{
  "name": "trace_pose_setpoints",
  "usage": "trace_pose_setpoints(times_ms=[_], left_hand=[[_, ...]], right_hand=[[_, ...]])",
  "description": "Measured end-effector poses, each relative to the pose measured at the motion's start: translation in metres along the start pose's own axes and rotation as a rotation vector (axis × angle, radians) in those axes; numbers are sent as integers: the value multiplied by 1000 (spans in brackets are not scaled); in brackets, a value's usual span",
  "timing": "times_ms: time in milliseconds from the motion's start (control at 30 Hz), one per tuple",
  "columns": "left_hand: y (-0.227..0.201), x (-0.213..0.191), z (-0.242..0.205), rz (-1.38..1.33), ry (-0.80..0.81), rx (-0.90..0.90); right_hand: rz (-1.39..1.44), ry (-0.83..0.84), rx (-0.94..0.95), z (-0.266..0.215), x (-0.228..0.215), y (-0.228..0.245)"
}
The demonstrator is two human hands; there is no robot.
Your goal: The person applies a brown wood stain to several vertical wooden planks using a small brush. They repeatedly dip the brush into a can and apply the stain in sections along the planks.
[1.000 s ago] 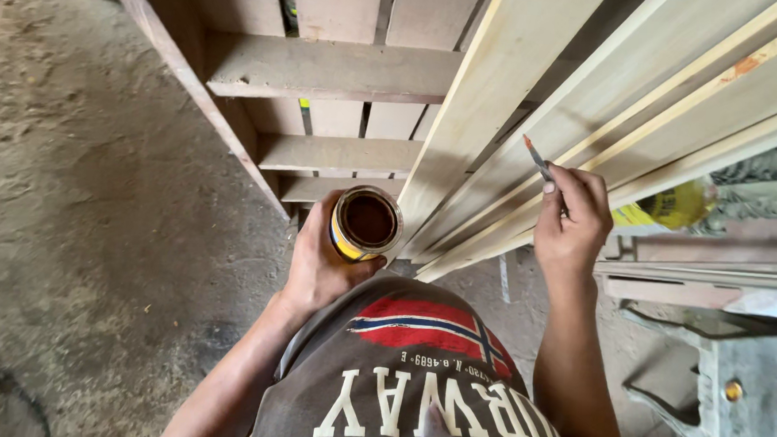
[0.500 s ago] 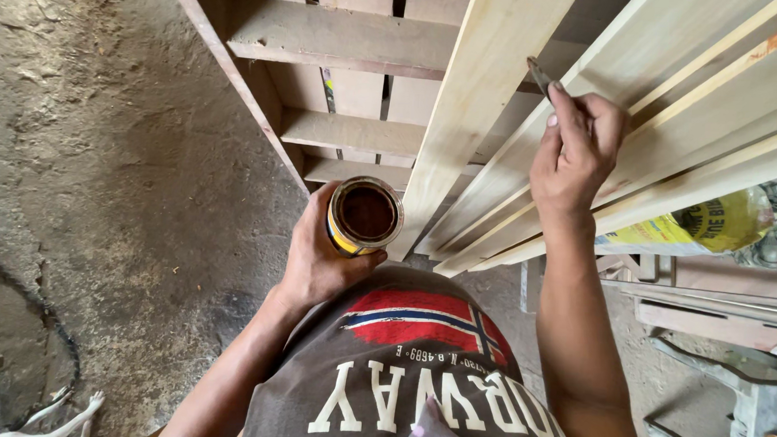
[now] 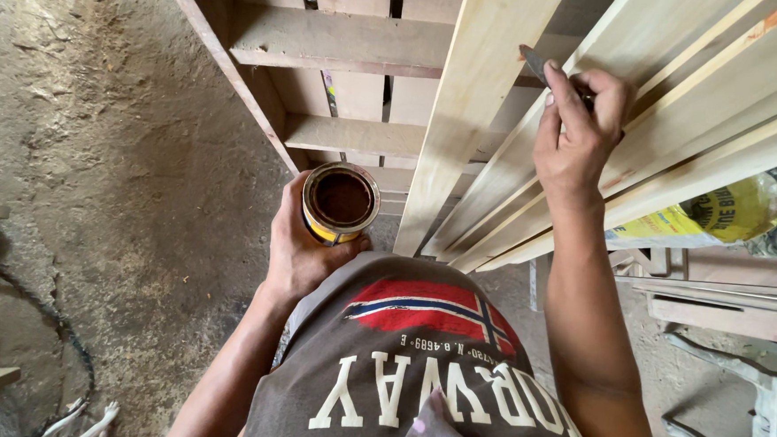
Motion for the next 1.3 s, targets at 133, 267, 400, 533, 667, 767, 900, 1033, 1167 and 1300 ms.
trace_pose_setpoints(times_ms=[133,267,400,533,667,767,900,1033,1167,1300], left_hand=[[4,-1,7,-38,7,55],[8,-6,9,-79,1,66],[9,-9,15,3,18,86],[13,-4,13,-16,10,37],[10,4,17,-69,22,92],[6,7,20,2,57,60],[1,13,22,-3,44,80],[-5,14,27,19,59,94],[-10,12,32,65,84,97],[-13,11,33,10,68,113]], right_hand=[[47,27,61,-1,4,-7],[-149,137,-191,-31,34,1],[-78,247,-103,-57,40,4],[-106,237,-101,-72,44,6],[-93,328,-76,-63,47,13],[2,216,-63,-45,34,25],[89,39,-30,-11,7,31],[44,-9,-17,27,-3,42],[-24,-89,-112,55,-2,58],[-85,-53,-212,64,0,62]])
Point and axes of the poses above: each hand's wrist, its own z-axis towards the middle knuckle, its own x-axis out of the palm, y = z × x, the point moved 2 cm from there along z, towards the middle knuckle, and after that the axes turned 9 degrees about x, right-handed, at the moved point
